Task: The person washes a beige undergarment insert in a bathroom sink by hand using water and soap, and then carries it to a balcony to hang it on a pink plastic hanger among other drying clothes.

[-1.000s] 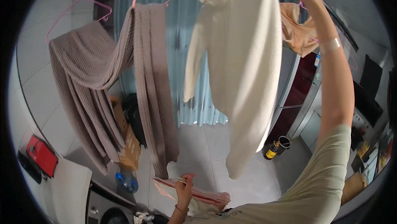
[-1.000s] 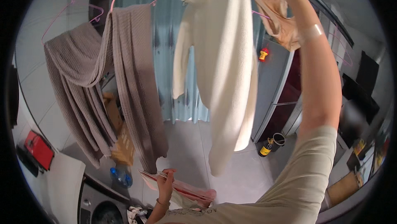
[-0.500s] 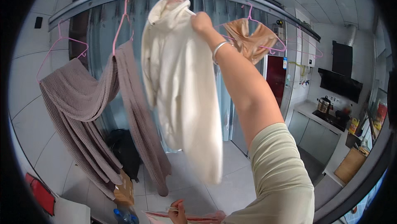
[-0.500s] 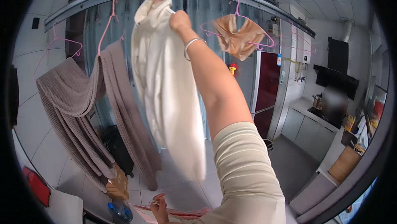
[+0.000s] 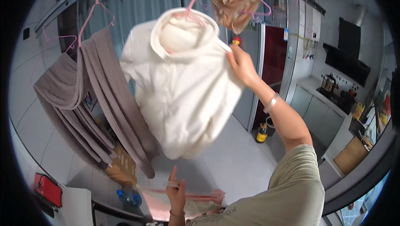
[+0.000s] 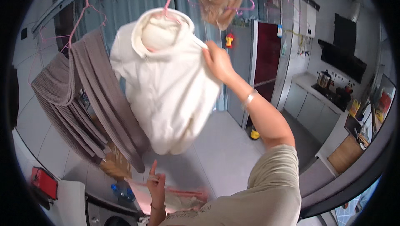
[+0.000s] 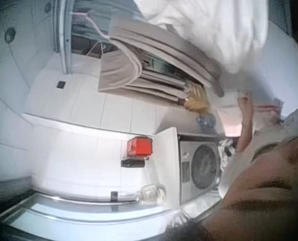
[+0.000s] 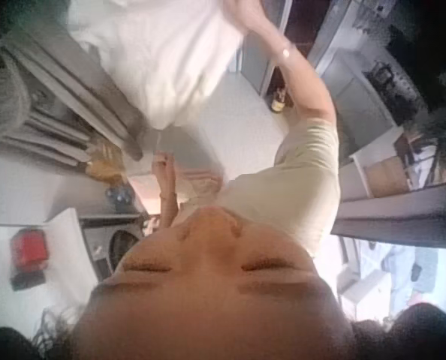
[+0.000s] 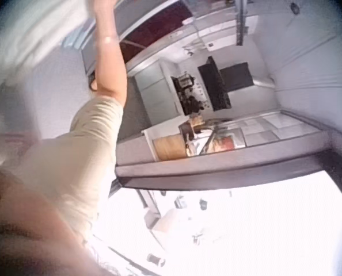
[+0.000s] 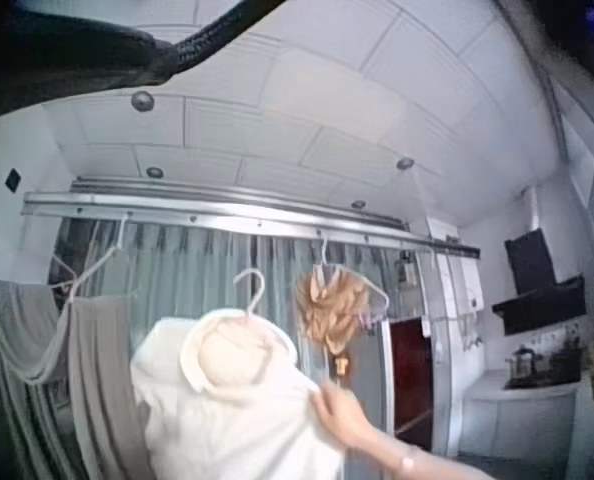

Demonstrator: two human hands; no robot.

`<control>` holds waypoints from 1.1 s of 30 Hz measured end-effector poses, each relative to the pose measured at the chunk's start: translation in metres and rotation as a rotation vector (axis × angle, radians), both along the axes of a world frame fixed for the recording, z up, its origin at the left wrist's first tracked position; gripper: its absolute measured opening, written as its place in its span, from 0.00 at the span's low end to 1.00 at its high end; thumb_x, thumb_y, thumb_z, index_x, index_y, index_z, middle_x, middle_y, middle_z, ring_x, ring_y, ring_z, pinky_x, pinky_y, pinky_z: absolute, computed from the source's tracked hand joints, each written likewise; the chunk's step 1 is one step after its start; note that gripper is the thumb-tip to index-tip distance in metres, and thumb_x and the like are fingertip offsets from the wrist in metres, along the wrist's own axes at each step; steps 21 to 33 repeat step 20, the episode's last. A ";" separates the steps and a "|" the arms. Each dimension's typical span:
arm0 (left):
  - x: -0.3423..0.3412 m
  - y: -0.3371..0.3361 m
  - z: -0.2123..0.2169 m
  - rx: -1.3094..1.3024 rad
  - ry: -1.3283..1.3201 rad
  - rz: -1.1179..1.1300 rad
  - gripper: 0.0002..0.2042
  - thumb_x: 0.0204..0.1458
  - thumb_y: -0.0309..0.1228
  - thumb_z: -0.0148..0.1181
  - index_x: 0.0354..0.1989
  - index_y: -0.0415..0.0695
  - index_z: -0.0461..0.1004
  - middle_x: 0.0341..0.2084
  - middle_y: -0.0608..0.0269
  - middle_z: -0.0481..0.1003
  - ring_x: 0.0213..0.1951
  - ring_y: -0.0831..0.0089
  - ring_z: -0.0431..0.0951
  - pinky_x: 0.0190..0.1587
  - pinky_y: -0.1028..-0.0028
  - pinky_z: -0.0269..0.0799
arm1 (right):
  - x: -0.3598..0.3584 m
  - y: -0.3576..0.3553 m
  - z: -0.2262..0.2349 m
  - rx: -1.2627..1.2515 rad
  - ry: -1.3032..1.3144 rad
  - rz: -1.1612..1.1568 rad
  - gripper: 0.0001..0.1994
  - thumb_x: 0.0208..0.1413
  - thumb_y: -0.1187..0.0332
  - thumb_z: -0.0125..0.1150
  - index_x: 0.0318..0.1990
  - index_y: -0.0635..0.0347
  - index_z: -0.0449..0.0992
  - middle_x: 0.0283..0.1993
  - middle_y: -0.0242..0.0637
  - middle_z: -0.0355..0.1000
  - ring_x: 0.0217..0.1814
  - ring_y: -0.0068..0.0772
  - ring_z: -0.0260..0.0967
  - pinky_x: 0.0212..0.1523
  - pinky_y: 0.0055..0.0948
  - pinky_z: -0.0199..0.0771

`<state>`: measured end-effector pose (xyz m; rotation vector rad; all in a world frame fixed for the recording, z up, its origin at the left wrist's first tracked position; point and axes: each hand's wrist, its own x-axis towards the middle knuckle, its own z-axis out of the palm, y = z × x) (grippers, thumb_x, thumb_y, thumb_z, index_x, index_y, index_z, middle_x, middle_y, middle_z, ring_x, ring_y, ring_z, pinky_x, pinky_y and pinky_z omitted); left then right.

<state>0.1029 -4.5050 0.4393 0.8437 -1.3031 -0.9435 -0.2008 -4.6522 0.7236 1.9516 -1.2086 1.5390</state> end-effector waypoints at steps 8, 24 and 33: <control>-0.149 0.040 0.060 -0.056 0.015 -0.324 0.22 0.51 0.23 0.49 0.56 0.35 0.59 0.29 0.69 0.67 0.30 0.84 0.63 0.32 0.84 0.60 | -0.132 0.232 -0.205 0.442 0.056 -0.056 0.05 0.52 0.69 0.50 0.32 0.60 0.68 0.19 0.44 0.64 0.22 0.47 0.64 0.29 0.36 0.62; -0.395 0.116 0.013 0.250 0.030 -1.322 0.16 0.56 0.26 0.42 0.52 0.33 0.61 0.54 0.50 0.61 0.58 0.63 0.57 0.60 0.69 0.49 | -0.182 0.511 -0.319 0.731 -0.337 -0.611 0.07 0.37 0.70 0.55 0.27 0.59 0.71 0.16 0.35 0.65 0.19 0.41 0.63 0.29 0.34 0.60; -0.395 0.116 0.013 0.250 0.030 -1.322 0.16 0.56 0.26 0.42 0.52 0.33 0.61 0.54 0.50 0.61 0.58 0.63 0.57 0.60 0.69 0.49 | -0.182 0.511 -0.319 0.731 -0.337 -0.611 0.07 0.37 0.70 0.55 0.27 0.59 0.71 0.16 0.35 0.65 0.19 0.41 0.63 0.29 0.34 0.60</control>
